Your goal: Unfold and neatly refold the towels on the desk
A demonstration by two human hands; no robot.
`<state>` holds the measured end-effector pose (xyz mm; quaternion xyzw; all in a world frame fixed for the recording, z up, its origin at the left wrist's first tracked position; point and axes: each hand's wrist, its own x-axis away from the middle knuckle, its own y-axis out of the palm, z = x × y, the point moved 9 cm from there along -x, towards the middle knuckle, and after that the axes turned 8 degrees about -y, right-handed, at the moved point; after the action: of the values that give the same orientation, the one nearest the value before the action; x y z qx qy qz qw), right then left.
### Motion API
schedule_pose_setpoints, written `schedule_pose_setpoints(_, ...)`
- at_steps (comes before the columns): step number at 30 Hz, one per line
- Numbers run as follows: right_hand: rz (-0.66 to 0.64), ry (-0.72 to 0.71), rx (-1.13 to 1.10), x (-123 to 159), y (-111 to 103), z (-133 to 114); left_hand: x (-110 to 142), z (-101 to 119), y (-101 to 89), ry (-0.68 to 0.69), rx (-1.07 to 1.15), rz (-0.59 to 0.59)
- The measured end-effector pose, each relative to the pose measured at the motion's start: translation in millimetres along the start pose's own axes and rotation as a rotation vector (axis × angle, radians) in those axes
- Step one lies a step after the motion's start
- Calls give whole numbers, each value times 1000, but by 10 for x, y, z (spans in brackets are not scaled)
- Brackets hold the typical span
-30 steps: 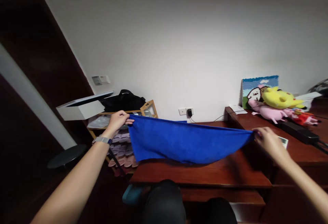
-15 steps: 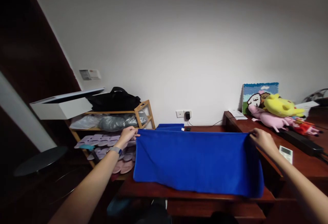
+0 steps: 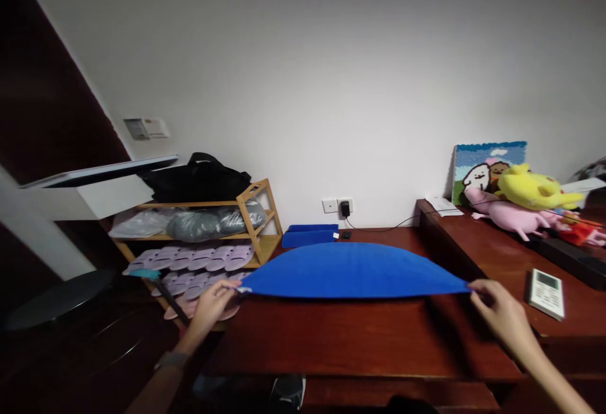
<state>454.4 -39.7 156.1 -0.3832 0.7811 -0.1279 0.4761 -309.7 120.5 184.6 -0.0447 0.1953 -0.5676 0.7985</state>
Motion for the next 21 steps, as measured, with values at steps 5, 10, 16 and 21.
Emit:
schedule_pose_setpoints(5, -206, 4, -41, 948, 855, 430, 476, -828, 215, 13, -273, -116)
schedule_pose_setpoints(10, -267, -2, -20, 1412, 1024, 752, 714, -1194, 83, -53, -419, -115)
schedule_pose_setpoints(16, -331, -81, 40, 1584, 889, 925, 933, -1250, 87, -27, -472, -188)
schedule_pose_setpoints(21, -398, -77, 90, 1645, 811, 844, 1114, -1189, 173, 35, -475, -192)
